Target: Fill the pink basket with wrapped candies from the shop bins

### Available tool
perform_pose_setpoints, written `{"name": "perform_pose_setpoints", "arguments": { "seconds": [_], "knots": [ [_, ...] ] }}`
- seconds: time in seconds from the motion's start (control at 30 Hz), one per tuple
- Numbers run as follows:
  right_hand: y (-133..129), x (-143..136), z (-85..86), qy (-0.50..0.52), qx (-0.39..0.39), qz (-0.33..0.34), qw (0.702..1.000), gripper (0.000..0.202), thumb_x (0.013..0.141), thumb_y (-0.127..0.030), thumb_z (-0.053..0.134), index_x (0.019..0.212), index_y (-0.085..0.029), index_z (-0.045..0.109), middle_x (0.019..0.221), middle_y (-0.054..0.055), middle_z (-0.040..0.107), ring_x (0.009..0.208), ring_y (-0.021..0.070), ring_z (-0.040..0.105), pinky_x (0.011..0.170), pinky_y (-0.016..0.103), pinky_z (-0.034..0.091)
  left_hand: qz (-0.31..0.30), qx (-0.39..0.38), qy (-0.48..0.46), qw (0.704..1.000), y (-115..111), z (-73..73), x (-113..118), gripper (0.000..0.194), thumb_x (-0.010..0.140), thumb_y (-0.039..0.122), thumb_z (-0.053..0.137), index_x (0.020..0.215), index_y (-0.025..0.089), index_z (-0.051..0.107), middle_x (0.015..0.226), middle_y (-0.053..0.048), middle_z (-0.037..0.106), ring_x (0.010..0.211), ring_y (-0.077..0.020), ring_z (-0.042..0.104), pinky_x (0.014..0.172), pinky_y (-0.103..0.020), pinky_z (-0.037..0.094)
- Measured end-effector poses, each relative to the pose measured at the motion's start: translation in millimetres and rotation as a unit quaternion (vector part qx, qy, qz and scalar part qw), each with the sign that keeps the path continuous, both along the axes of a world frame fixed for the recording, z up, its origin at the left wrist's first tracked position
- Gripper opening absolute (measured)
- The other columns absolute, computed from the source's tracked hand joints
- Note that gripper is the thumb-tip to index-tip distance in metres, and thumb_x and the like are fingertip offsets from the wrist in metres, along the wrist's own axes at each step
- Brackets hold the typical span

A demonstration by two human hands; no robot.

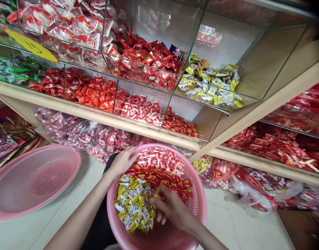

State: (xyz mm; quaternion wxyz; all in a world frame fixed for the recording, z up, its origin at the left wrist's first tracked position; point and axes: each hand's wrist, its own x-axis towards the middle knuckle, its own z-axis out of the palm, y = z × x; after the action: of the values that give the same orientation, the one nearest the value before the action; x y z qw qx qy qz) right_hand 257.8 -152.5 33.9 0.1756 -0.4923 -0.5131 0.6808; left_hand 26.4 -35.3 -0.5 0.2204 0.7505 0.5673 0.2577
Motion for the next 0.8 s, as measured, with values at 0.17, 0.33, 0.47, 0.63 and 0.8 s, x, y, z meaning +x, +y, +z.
{"name": "perform_pose_setpoints", "arguments": {
  "seconds": [0.17,0.33,0.47,0.63,0.8],
  "knots": [
    [3,2,-6.5,0.023,-0.002,0.011,1.000,0.035,0.074,-0.042,0.067,0.085,-0.020,0.042,0.058,-0.006,0.054,0.052,0.0113,0.055,0.051,0.023,0.046,-0.001,-0.003,0.004,1.000,0,0.8,1,0.045,0.090,0.042,0.039,0.125,0.020,0.055,0.127,-0.008,0.059,0.114,-0.0227,0.056,0.098,-0.034,0.043],
    [6,4,1.4,-0.040,0.059,0.062,0.996,0.014,0.078,-0.023,0.058,0.090,-0.019,0.052,0.070,-0.002,0.057,0.062,0.0133,0.057,0.056,0.024,0.045,0.001,-0.003,0.002,1.000,0,1.4,1,0.044,0.090,0.041,0.039,0.125,0.020,0.055,0.124,-0.008,0.060,0.111,-0.0223,0.058,0.095,-0.034,0.044],
    [9,3,18.5,-0.110,0.170,0.118,0.972,0.014,0.085,-0.024,0.051,0.094,-0.020,0.061,0.087,0.003,0.062,0.083,0.0167,0.057,0.070,0.026,0.042,0.001,-0.004,-0.005,1.000,0,1.7,1,0.043,0.089,0.041,0.040,0.124,0.020,0.055,0.123,-0.008,0.061,0.111,-0.0223,0.058,0.095,-0.034,0.044],
    [8,-11,24.5,-0.092,0.162,0.114,0.976,0.018,0.080,-0.025,0.059,0.097,-0.019,0.059,0.074,-0.002,0.056,0.066,0.0115,0.049,0.059,0.022,0.036,0.002,-0.003,-0.008,1.000,0,-0.2,1,0.044,0.089,0.041,0.040,0.124,0.020,0.055,0.124,-0.008,0.060,0.111,-0.0220,0.058,0.096,-0.033,0.044],
    [14,-31,21.4,-0.063,0.141,0.105,0.982,0.006,0.076,-0.018,0.062,0.077,-0.016,0.056,0.061,-0.006,0.047,0.056,0.0080,0.041,0.051,0.020,0.029,0.003,0.009,-0.031,0.999,-1,-1.4,0,0.041,0.088,0.038,0.042,0.122,0.021,0.057,0.121,-0.007,0.062,0.110,-0.0211,0.059,0.095,-0.032,0.044]
  ]
}}
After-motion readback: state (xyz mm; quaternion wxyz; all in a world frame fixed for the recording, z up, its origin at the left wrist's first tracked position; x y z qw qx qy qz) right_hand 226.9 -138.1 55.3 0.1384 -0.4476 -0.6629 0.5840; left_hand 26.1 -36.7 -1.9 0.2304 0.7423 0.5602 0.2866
